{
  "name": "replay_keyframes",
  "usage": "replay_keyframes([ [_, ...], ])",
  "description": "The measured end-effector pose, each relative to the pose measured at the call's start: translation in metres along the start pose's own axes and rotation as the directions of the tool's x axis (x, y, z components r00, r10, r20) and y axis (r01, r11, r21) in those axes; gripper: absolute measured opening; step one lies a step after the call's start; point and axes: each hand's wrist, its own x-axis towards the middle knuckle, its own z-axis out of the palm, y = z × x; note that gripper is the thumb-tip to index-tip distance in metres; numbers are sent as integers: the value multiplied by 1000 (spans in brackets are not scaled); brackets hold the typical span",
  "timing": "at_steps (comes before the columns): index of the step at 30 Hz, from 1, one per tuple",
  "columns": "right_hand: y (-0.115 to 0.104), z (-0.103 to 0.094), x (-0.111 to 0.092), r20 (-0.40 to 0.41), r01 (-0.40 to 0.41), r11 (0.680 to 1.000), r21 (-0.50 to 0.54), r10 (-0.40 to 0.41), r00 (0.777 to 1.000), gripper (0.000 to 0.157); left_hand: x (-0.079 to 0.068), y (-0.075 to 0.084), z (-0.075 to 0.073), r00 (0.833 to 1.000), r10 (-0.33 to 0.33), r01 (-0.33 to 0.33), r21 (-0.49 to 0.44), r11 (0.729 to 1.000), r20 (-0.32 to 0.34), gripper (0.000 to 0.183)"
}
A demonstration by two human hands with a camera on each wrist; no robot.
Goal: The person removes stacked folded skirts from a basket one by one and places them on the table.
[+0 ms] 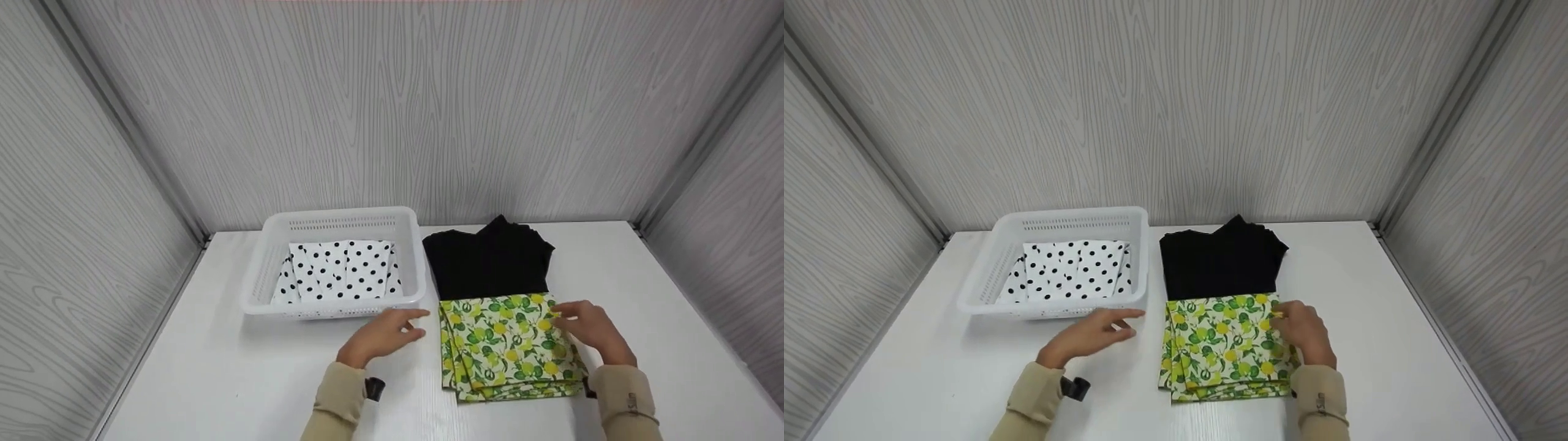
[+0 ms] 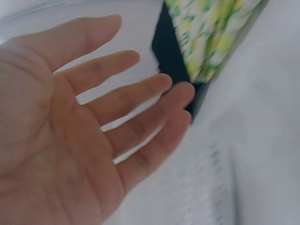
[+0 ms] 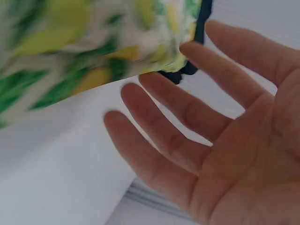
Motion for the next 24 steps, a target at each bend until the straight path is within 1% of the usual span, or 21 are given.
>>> replay_keyframes([
  [1, -8, -1, 4, -26, 30, 1000, -9, -30, 999, 37, -3, -2, -9, 999, 24, -24, -10, 1000, -42, 41],
  [3, -25, 1, 14, -78, 95, 995, 16, -94, 993, 36, -7, -6, -24, 991, 50, -53, -21, 998, -125, 37],
  [5, -41, 4, 25, -125, 168, 984, 54, -160, 979, 33, -11, -11, -37, 979, 45, -49, -14, 999, -201, 34],
  [8, -65, 9, 39, -171, 287, 950, 121, -264, 949, 28, -15, -19, -51, 960, -4, 7, 10, 1000, -279, 31],
  [10, -82, 13, 48, -188, 357, 921, 154, -327, 926, 27, -18, -25, -57, 949, -40, 54, 38, 998, -314, 31],
  [12, -98, 16, 56, -197, 411, 893, 182, -377, 905, 26, -21, -31, -63, 938, -67, 93, 59, 994, -341, 31],
  [15, -119, 24, 69, -213, 460, 863, 208, -419, 883, 25, -25, -39, -71, 919, -102, 142, 77, 987, -381, 33],
  [18, -135, 34, 82, -219, 463, 850, 249, -417, 882, 24, -28, -46, -79, 900, -127, 183, 96, 978, -418, 34],
  [20, -144, 41, 90, -219, 449, 851, 273, -400, 890, 24, -30, -50, -83, 890, -145, 209, 104, 972, -432, 35],
  [24, -161, 55, 100, -213, 405, 859, 312, -353, 911, 25, -34, -58, -92, 877, -190, 257, 98, 961, -440, 39],
])
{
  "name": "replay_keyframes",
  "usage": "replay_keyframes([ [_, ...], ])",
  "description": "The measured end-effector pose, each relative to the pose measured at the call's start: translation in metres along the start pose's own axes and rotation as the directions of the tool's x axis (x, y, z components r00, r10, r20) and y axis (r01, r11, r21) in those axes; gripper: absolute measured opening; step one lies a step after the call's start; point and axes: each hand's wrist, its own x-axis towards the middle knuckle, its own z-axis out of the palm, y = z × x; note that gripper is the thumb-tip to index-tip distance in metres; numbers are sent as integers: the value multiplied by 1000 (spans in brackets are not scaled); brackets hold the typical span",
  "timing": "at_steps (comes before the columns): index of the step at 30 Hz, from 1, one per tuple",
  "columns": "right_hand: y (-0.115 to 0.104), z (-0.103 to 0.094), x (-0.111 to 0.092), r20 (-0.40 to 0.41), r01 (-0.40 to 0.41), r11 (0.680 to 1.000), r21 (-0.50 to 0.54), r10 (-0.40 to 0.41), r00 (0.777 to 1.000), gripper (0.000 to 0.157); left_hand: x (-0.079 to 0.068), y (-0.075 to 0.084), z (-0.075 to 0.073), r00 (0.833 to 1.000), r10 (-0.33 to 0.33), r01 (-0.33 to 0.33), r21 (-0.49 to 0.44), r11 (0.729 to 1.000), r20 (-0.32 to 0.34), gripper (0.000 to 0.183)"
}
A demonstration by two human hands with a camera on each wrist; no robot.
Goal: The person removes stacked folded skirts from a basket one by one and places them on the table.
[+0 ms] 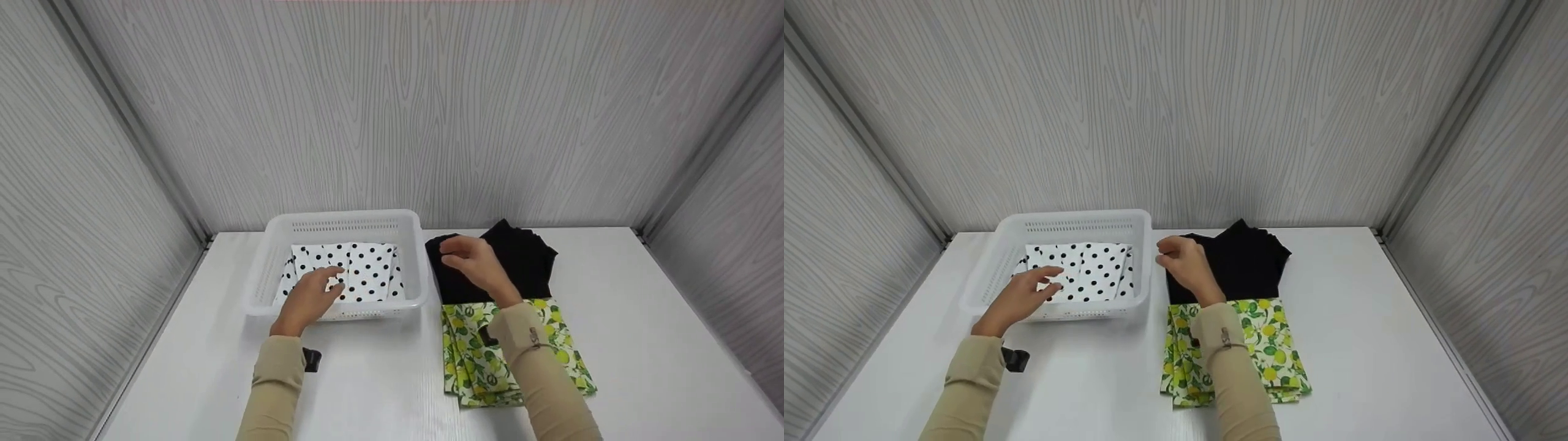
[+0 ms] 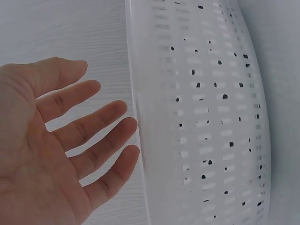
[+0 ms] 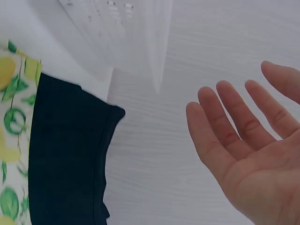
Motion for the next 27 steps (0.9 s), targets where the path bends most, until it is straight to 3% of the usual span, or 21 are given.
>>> replay_keyframes([
  [11, -12, 38, 22, 7, -125, 992, -18, 125, 992, 27, 8, -17, -16, 997, -75, 75, 27, 997, 14, 46],
  [18, -15, 54, 33, 83, -193, 980, -45, 197, 977, 33, 12, -24, -20, 993, -118, 117, 35, 992, 16, 48],
  [23, -14, 59, 39, 122, -261, 965, -33, 263, 957, 41, 19, -28, -20, 995, -103, 102, 36, 994, 9, 49],
  [27, -14, 66, 41, 149, -353, 935, 17, 347, 926, 46, 21, -33, -21, 993, -116, 115, 46, 992, 19, 51],
])
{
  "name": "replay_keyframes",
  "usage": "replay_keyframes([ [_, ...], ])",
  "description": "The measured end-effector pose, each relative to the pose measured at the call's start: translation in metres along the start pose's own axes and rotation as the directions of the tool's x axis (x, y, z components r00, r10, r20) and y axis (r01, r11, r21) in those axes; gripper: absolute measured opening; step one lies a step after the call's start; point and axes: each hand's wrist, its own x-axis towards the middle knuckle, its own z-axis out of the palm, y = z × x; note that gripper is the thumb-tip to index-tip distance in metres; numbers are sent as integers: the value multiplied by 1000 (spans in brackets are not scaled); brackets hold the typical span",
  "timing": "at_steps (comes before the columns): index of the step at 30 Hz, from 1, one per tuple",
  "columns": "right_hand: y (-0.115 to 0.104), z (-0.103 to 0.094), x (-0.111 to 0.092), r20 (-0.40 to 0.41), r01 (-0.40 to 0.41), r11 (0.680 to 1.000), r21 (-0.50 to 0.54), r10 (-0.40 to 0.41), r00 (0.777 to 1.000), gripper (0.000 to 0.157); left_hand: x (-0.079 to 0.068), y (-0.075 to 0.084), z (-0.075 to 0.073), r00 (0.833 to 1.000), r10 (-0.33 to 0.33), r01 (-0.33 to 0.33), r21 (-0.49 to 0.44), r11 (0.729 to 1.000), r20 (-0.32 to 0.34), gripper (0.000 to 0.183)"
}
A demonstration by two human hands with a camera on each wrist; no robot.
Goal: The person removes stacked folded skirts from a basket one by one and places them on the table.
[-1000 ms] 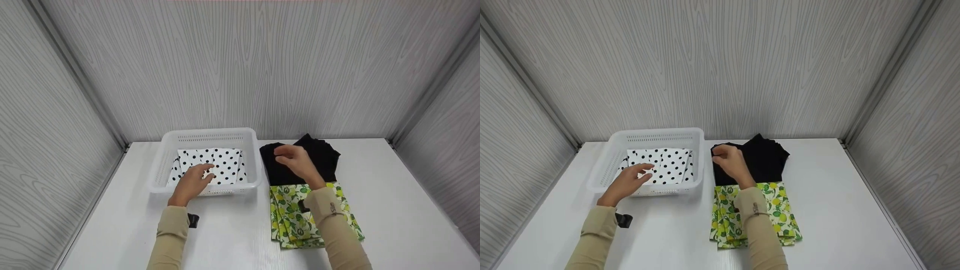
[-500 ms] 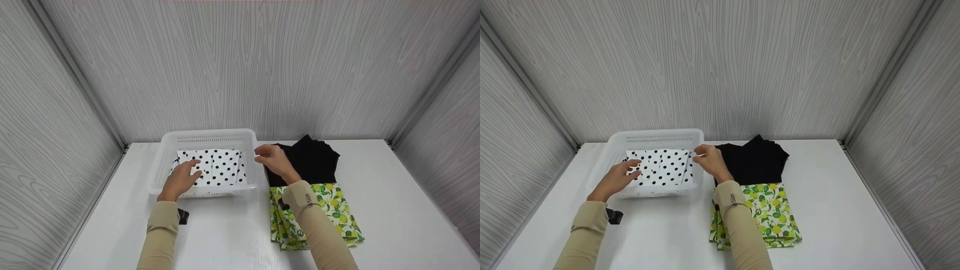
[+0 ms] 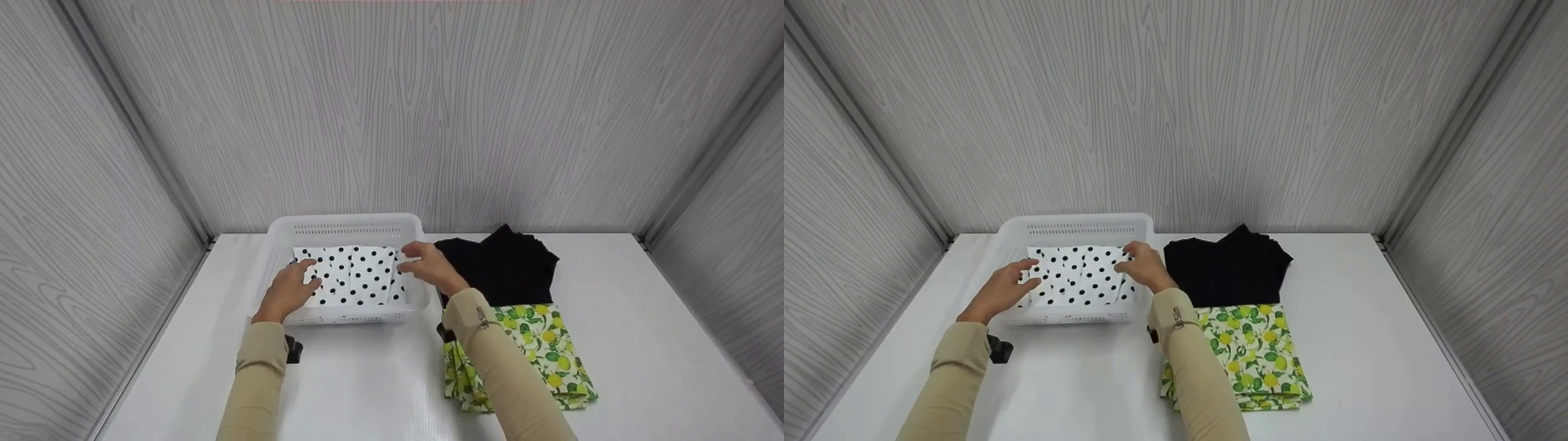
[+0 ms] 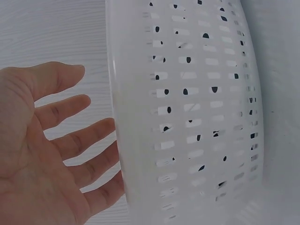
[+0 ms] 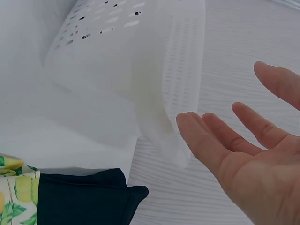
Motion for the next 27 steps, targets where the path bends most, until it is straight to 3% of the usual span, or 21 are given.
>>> replay_keyframes([
  [4, -3, 9, 2, 7, -98, 990, 105, 98, 995, 52, 1, -5, -1, 1000, -19, 19, -17, 1000, 7, 54],
  [9, -7, 22, 7, 58, -173, 967, 189, 165, 985, 62, 3, -14, -3, 999, -51, 51, -28, 998, 4, 57],
  [19, -3, 44, 10, 94, -264, 952, 154, 252, 963, 77, 8, -31, -3, 991, -127, 130, -62, 990, 38, 64],
  [27, 6, 61, 18, 46, -251, 956, 150, 247, 968, 80, 13, -38, 0, 984, -172, 175, -96, 980, 35, 66],
])
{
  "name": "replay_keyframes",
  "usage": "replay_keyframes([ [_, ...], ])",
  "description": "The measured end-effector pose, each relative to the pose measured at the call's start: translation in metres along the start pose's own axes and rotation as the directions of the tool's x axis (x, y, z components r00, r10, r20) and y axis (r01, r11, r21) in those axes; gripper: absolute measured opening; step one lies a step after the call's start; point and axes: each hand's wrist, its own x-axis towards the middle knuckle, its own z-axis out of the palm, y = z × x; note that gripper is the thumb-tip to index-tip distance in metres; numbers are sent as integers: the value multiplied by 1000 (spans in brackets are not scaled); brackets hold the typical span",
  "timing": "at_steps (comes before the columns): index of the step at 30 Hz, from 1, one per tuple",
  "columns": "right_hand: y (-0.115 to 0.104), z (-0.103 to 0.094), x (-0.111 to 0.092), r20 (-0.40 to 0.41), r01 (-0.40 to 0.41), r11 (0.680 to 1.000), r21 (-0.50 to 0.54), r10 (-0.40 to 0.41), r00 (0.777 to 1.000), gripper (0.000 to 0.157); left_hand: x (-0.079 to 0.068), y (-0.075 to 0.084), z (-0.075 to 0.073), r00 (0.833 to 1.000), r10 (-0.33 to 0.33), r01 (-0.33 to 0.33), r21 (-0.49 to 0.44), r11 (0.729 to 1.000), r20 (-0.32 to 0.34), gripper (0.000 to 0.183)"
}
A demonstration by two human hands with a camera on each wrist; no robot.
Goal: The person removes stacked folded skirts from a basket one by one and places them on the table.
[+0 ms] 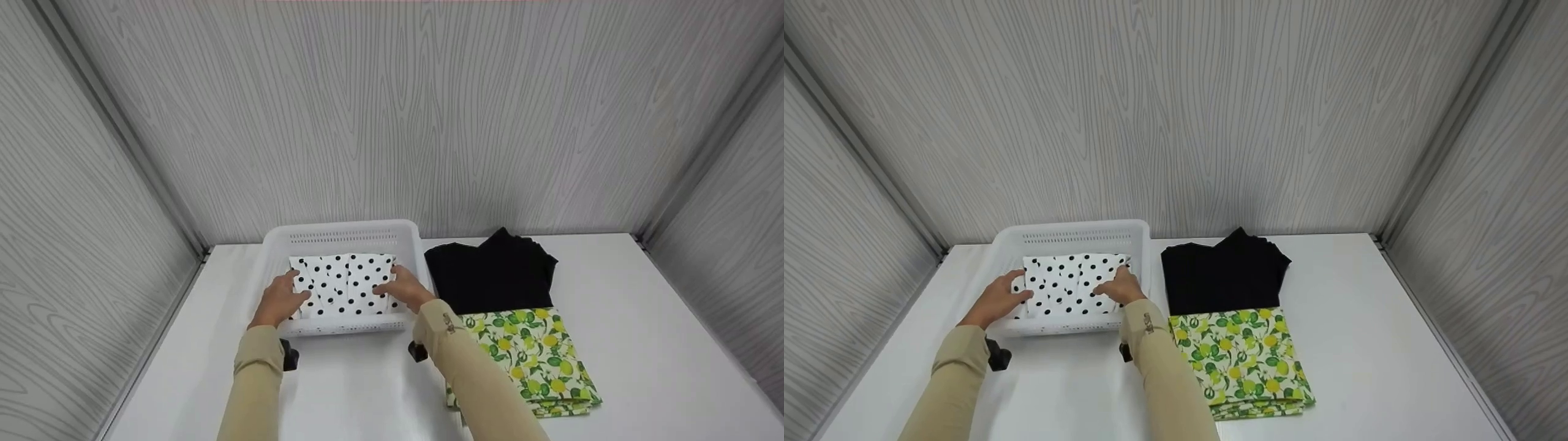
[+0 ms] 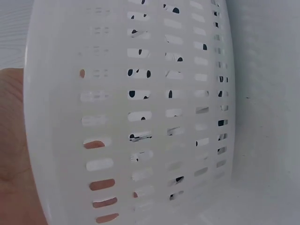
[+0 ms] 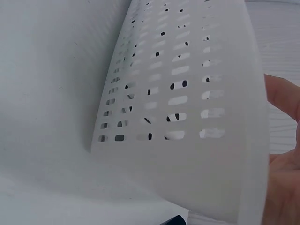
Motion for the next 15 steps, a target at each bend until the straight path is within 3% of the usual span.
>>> replay_keyframes([
  [7, 3, 10, -3, 25, -56, 996, 65, 55, 998, 90, -3, -3, 0, 997, -57, 55, 26, 998, 59, 77],
  [15, 4, 14, -7, 17, -140, 988, 65, 139, 990, 95, -4, 2, 0, 978, -130, 109, 130, 985, 163, 96],
])
